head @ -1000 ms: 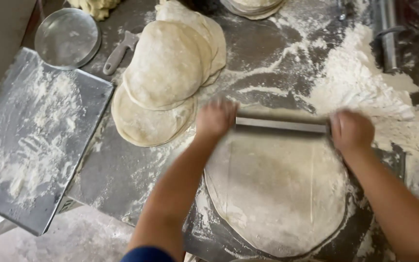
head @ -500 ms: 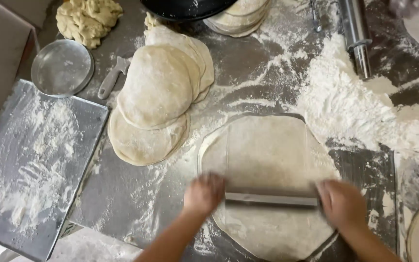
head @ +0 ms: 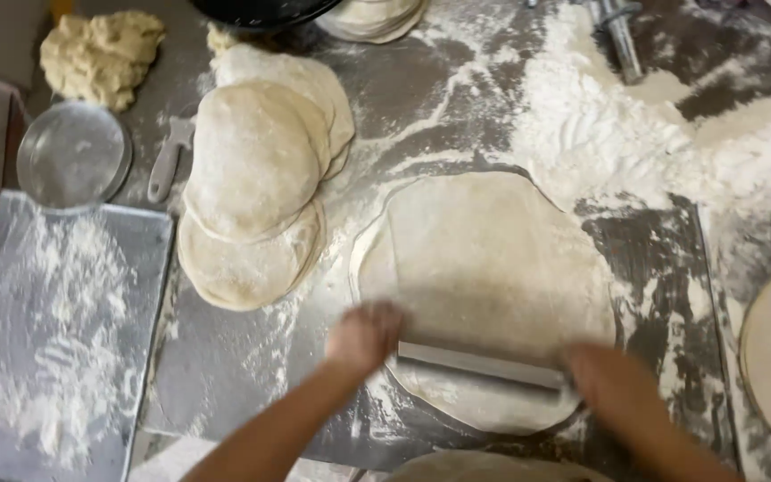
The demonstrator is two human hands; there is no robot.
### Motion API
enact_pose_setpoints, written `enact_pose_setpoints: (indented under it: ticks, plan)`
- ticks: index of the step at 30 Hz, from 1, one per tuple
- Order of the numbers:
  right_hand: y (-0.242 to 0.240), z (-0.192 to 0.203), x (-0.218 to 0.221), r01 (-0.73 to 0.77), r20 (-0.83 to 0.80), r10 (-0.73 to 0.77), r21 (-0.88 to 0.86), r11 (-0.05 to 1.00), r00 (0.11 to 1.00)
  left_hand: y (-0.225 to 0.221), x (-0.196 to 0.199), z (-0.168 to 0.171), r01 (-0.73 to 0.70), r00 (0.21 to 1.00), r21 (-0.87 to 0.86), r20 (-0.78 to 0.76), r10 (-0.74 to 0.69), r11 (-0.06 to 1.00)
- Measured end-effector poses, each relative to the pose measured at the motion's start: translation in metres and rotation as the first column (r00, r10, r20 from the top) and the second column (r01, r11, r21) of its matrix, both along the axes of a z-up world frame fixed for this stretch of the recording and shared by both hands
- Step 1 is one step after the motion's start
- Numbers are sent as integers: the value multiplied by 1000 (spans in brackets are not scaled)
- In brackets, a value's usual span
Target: The recorder rolls out dough with a rolling pin and uses a metal circular cutter to create uniform dough circles.
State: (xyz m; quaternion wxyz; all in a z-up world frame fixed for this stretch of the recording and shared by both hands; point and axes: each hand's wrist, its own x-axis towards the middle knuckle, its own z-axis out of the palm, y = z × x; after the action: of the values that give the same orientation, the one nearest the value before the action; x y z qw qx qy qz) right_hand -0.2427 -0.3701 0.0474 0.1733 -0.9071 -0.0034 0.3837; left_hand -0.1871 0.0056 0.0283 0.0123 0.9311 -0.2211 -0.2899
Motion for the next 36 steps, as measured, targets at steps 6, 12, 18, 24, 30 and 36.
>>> enact_pose_setpoints:
  ticks: [6,12,18,24,30,36]
  plan:
    - [25,-30,-131,423,505,-361,-10,906,784,-24,31,-30,440,897,-411,242,-370,798]
    - [-21,-19,-96,709,690,-448,-135,692,568,-214,191,-15,453,891,-402,221,-395,796]
    - [-69,-13,-56,632,881,-289,-14,775,373,-259,224,-67,600,771,-525,580,-262,604]
    - [89,-83,-220,355,127,-331,-341,871,935,-39,77,-36,630,776,-459,388,-496,626]
    - [52,-72,-197,686,597,-490,-146,713,636,-118,125,-19,591,801,-432,211,-561,681]
    - [-99,-29,-67,761,783,-414,-114,639,465,-287,214,-55,584,797,-470,487,-358,662]
